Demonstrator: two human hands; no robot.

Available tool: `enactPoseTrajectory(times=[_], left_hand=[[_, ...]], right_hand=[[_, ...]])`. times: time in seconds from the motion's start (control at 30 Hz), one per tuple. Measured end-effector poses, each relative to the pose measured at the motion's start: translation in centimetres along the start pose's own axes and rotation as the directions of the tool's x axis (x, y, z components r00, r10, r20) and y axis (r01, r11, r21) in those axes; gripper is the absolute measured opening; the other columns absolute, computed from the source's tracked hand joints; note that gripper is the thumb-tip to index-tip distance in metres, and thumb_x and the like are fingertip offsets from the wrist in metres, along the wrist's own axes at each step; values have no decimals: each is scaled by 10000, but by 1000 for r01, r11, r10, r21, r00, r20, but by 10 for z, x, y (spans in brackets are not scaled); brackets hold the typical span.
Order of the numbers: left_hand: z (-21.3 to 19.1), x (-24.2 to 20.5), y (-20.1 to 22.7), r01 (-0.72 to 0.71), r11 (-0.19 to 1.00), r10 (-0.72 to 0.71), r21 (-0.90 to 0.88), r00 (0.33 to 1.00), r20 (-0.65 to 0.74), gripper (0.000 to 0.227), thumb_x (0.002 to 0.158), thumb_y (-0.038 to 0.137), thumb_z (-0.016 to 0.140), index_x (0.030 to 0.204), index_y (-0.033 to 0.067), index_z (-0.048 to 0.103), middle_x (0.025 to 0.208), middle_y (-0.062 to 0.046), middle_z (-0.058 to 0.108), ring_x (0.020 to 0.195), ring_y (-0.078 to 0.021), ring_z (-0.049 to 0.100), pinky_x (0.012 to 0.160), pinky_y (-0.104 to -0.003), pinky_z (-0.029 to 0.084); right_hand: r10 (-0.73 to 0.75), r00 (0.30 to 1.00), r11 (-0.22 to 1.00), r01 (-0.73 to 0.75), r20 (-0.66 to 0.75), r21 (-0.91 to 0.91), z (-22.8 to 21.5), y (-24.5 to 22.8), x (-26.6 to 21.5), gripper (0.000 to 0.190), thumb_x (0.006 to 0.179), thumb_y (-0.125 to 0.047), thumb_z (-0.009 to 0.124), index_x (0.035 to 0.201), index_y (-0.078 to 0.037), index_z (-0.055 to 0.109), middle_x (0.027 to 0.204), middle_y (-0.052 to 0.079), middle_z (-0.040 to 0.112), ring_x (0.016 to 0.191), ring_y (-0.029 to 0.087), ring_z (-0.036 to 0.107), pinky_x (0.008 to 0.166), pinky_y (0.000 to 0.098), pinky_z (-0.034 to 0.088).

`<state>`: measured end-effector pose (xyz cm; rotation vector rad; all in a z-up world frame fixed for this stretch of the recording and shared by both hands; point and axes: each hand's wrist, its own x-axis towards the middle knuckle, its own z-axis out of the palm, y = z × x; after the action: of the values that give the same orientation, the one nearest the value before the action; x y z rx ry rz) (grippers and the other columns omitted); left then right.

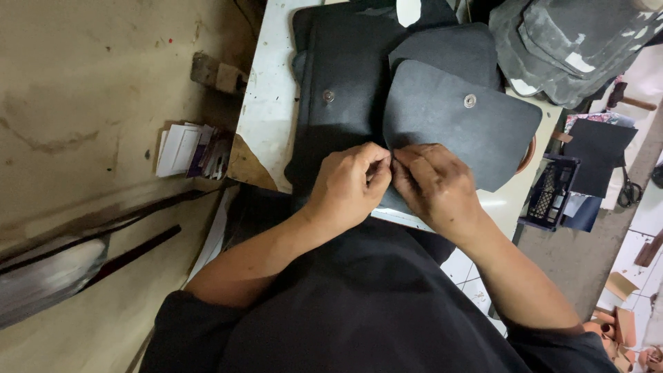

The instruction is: The person is aligning and folding leather components to assemble or check the fit of a bag.

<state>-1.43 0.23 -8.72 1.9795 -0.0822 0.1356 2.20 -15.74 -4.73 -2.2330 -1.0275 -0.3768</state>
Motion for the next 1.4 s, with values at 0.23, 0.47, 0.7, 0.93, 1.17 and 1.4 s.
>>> enactPoseTrajectory(times=[0.23,0.47,0.7,0.93,1.17,1.4], left_hand=[[6,3,-1,-23,1000,22,-12,997,-73,56,824,75,703,840,31,673,631,-166,662,609,-387,710,460,-454,528],[12,10,-3,-25,992,7,-121,989,-150,38,826,71,702,800,46,690,583,-142,655,526,-302,704,430,-336,516],[6,12,6,91,910,-83,-404,996,38,191,966,91,654,837,-49,657,671,-226,712,619,-308,759,509,-346,611],[13,12,4,-77,916,73,-394,997,-25,164,985,101,656,838,30,672,638,-118,664,587,-245,733,483,-304,561],[11,13,21,-239,898,226,-369,971,-77,182,984,54,639,803,43,653,636,-92,574,569,-225,627,539,-301,519],[8,14,29,-302,885,296,-355,952,-74,215,974,-11,620,764,27,596,647,-110,559,589,-280,615,561,-328,515]], right_hand=[[-82,997,978,79,-10,-196,12,5,-9,55,933,14,706,927,62,682,816,197,604,739,377,660,648,404,579],[65,998,984,-61,-22,166,10,27,-13,16,956,61,667,952,69,680,879,188,687,791,423,698,639,441,562],[108,994,959,-109,16,263,-1,20,-8,91,957,93,671,875,75,636,874,208,706,815,445,716,667,444,566],[63,998,980,-56,-30,193,-11,19,-13,34,963,65,669,932,62,655,897,194,702,802,414,713,656,416,567],[114,991,973,-98,-66,210,-20,17,-16,38,947,34,682,982,40,667,897,169,696,777,401,712,630,428,561],[114,992,972,-100,-59,211,-30,15,-14,45,964,11,680,958,43,648,889,188,689,759,432,694,613,438,550]])
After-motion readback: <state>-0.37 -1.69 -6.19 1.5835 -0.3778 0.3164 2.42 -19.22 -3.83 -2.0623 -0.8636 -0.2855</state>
